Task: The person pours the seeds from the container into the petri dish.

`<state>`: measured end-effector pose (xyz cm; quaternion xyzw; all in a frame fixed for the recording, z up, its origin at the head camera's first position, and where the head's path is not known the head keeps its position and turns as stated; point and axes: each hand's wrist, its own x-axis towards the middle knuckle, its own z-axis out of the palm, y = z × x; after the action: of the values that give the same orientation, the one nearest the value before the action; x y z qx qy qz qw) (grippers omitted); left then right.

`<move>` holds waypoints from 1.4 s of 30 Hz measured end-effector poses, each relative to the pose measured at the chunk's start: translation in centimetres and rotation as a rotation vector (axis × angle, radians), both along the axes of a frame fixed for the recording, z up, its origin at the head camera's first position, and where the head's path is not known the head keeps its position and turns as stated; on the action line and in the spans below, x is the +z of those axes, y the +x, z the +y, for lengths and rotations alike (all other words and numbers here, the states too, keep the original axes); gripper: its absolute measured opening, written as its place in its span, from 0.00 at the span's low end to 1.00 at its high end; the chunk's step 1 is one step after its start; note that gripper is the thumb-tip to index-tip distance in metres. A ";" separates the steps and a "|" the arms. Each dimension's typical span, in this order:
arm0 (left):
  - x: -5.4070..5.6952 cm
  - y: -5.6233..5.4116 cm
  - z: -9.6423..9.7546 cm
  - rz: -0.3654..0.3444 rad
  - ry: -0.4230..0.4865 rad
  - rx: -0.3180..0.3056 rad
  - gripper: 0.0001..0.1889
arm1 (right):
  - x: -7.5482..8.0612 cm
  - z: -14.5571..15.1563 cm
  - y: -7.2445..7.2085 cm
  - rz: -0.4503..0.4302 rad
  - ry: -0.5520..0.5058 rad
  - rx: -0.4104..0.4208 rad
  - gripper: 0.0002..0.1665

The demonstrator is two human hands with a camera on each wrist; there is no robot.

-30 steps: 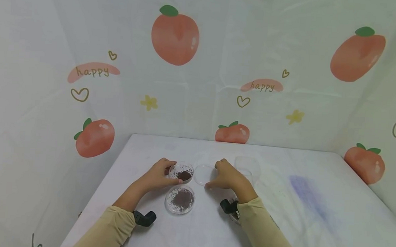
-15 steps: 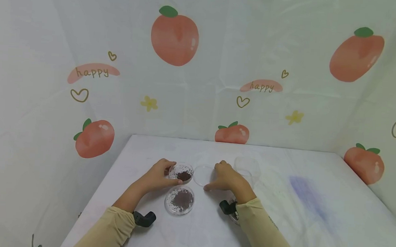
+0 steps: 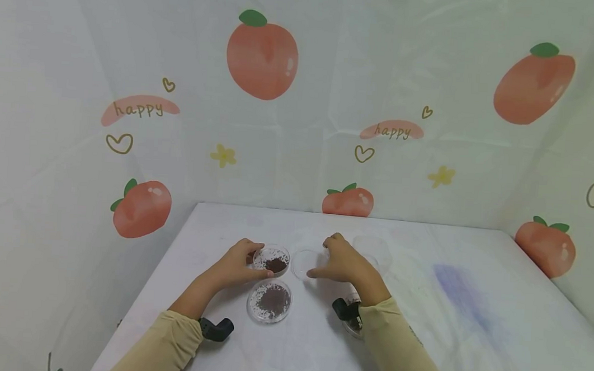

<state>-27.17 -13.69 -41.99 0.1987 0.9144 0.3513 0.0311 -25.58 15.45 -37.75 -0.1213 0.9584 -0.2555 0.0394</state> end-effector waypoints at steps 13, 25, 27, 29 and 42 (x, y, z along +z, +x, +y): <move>-0.1 -0.1 0.1 -0.017 0.012 0.012 0.45 | -0.5 -0.1 -1.0 0.082 -0.187 0.053 0.51; 0.0 0.0 0.1 -0.006 0.015 0.008 0.45 | -0.1 -0.4 -0.8 0.083 -0.242 0.116 0.49; 0.0 0.0 0.1 -0.006 0.016 0.008 0.45 | -0.1 -0.5 -0.8 0.080 -0.248 0.124 0.48; 0.1 0.0 0.1 -0.007 0.017 0.007 0.45 | 0.0 -0.5 -0.8 0.078 -0.252 0.128 0.49; -0.1 0.0 0.1 -0.011 0.017 0.009 0.45 | 0.3 -0.6 -0.4 0.071 -0.259 0.133 0.50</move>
<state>-27.22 -13.56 -42.06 0.1929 0.9121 0.3603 0.0331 -25.93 14.81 -37.44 -0.1974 0.9080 -0.3695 0.0060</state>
